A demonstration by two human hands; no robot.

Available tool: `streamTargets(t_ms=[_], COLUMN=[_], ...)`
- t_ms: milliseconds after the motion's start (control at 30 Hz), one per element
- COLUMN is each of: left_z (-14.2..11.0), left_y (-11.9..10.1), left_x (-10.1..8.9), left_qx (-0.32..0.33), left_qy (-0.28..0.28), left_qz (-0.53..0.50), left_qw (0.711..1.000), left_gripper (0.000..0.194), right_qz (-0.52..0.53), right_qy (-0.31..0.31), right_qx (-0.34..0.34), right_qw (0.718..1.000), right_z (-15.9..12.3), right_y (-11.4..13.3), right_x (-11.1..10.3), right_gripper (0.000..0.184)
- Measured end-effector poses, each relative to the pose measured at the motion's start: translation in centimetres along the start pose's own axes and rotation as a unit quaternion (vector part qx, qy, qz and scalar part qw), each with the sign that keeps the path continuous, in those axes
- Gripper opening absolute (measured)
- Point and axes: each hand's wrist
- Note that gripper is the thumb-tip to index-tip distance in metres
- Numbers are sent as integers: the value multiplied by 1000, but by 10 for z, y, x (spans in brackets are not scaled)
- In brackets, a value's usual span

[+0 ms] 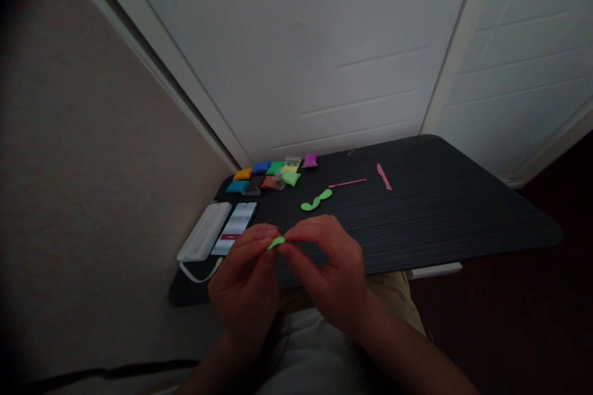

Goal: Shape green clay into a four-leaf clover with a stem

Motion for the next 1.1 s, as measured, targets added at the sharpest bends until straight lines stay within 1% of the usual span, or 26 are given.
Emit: streamTargets(t_ms=[133,267,367,633,867,967,1100], left_z=[0,1,1,1,1,1,1], left_y=[-1,-2,-3,-2,-3,-4,-4], left_x=[-2,-3,-3,-2,-5,-5,-5], left_qx=[0,3,5,14,13,16,13], left_qy=[20,27,36,42,59,60,57], left_qz=[0,-3,-10,-34,-3,3,9], left_qw=[1000,1000,999,998,998,998,998], left_gripper=[26,25,26,23,24,23,21], right_qz=[-30,-64,-67,-37,-59,-54,-34], right_qy=[7,10,10,-1,0,-11,-33], right_qx=[-25,-51,-65,-36,-56,-62,-62], right_qw=[999,997,996,999,997,997,997], right_z=[0,0,0,-2,-3,-4,-4], right_y=[0,3,4,5,6,6,5], right_x=[-2,-4,-3,-2,-4,-3,0], right_gripper=[23,27,26,24,31,34,29])
Point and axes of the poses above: each hand's wrist, its own z-axis towards the middle knuckle, its own x-axis out of the palm, y = z × x, and after that the axes turned 13 degrees about y, right-handed
